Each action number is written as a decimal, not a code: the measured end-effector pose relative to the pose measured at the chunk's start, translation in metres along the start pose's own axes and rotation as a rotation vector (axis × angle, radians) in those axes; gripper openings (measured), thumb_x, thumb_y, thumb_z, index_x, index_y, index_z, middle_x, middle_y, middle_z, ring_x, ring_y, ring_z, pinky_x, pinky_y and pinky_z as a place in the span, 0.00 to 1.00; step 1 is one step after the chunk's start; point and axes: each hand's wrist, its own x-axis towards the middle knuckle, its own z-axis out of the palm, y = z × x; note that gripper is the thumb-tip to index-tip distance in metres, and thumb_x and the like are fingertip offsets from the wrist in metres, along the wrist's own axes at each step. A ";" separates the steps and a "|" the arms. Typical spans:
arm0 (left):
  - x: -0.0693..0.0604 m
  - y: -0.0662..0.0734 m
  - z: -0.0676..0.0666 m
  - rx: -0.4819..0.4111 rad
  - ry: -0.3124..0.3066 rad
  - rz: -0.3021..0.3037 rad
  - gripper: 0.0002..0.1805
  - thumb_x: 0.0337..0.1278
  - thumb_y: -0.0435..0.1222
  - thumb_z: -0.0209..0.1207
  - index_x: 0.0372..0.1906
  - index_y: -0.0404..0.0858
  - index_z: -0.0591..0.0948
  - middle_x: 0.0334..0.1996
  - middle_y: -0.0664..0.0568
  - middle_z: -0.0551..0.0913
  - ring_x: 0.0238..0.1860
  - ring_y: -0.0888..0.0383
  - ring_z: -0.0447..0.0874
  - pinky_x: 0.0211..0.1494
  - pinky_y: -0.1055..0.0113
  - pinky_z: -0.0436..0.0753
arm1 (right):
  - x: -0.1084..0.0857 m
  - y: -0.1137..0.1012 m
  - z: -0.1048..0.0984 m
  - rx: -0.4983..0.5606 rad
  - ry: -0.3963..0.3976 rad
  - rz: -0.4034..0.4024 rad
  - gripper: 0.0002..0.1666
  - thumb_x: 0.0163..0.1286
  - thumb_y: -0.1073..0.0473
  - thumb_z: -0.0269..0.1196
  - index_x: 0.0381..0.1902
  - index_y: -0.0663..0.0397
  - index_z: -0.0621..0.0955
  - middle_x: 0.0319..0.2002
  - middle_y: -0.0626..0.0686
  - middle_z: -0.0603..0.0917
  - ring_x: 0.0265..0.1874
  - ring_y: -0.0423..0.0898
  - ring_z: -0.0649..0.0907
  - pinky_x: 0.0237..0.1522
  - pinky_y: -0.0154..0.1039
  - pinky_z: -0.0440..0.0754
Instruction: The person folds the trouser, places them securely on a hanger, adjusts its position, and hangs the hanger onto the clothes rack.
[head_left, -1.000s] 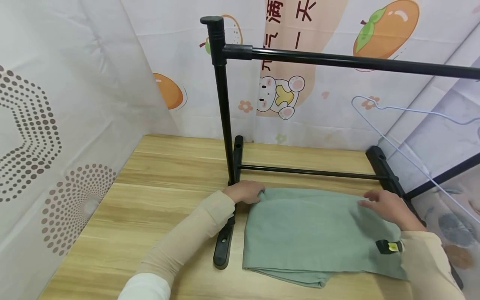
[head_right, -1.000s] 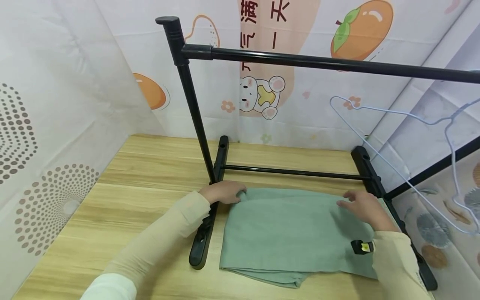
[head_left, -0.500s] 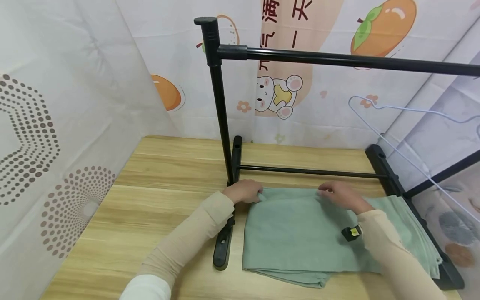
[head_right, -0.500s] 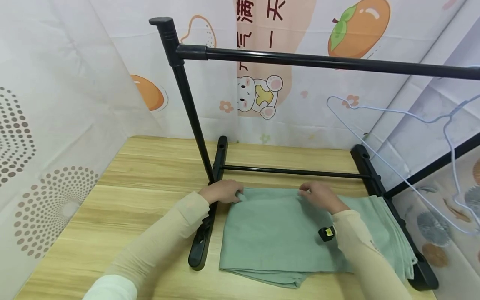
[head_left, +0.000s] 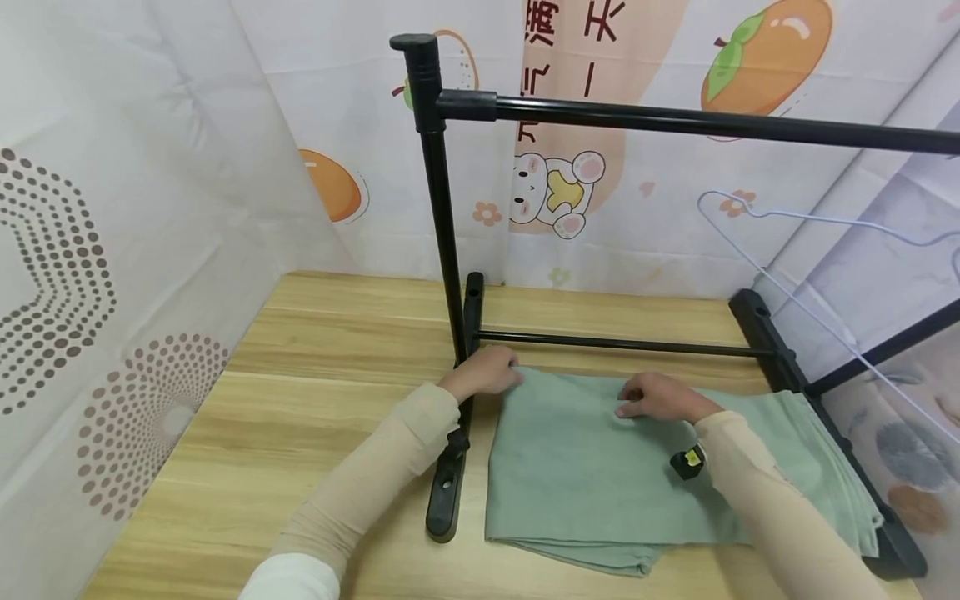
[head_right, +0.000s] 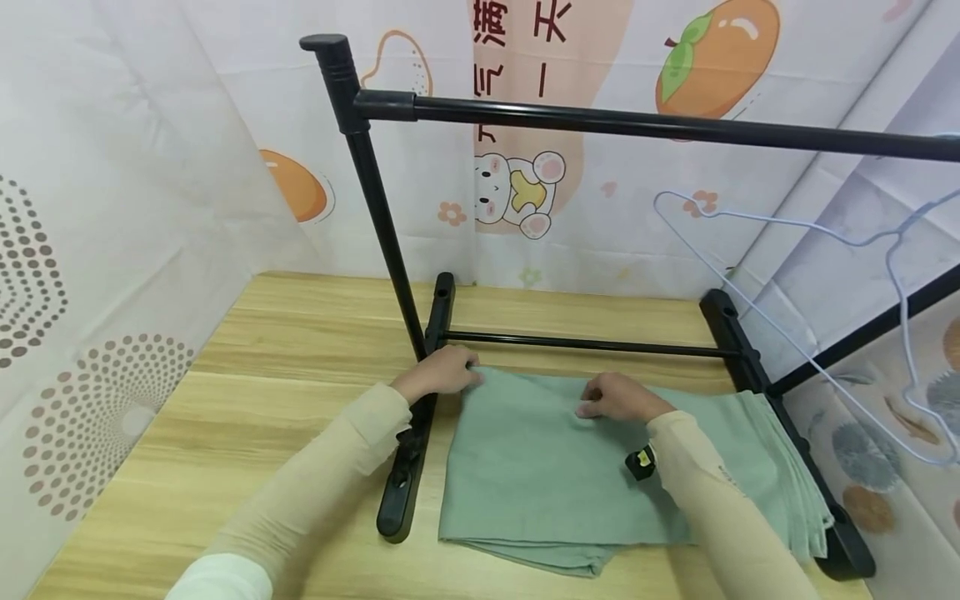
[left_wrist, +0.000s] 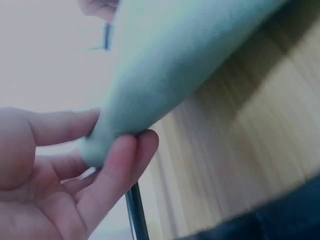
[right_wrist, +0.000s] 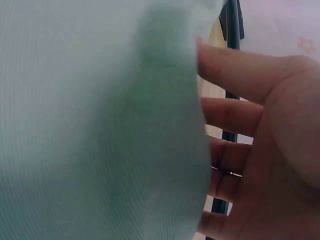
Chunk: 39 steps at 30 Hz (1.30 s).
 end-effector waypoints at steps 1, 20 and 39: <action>0.000 0.000 -0.001 -0.037 0.011 -0.011 0.19 0.68 0.40 0.54 0.19 0.44 0.67 0.15 0.56 0.68 0.19 0.55 0.74 0.23 0.70 0.65 | -0.001 0.000 -0.001 -0.001 -0.012 0.000 0.18 0.64 0.49 0.67 0.32 0.60 0.80 0.28 0.48 0.77 0.28 0.41 0.74 0.30 0.39 0.73; 0.007 -0.002 0.002 0.063 0.014 -0.068 0.11 0.67 0.38 0.55 0.27 0.41 0.73 0.21 0.55 0.70 0.20 0.60 0.66 0.26 0.69 0.66 | 0.009 0.002 -0.004 -0.011 -0.056 0.076 0.36 0.52 0.47 0.72 0.49 0.70 0.81 0.44 0.61 0.84 0.41 0.54 0.81 0.43 0.49 0.81; 0.009 -0.001 0.012 0.181 -0.008 -0.061 0.18 0.71 0.34 0.50 0.61 0.34 0.73 0.53 0.44 0.81 0.34 0.57 0.73 0.35 0.69 0.72 | -0.008 0.049 -0.025 -0.062 -0.031 0.250 0.48 0.60 0.37 0.67 0.54 0.81 0.74 0.51 0.75 0.78 0.49 0.67 0.80 0.48 0.57 0.80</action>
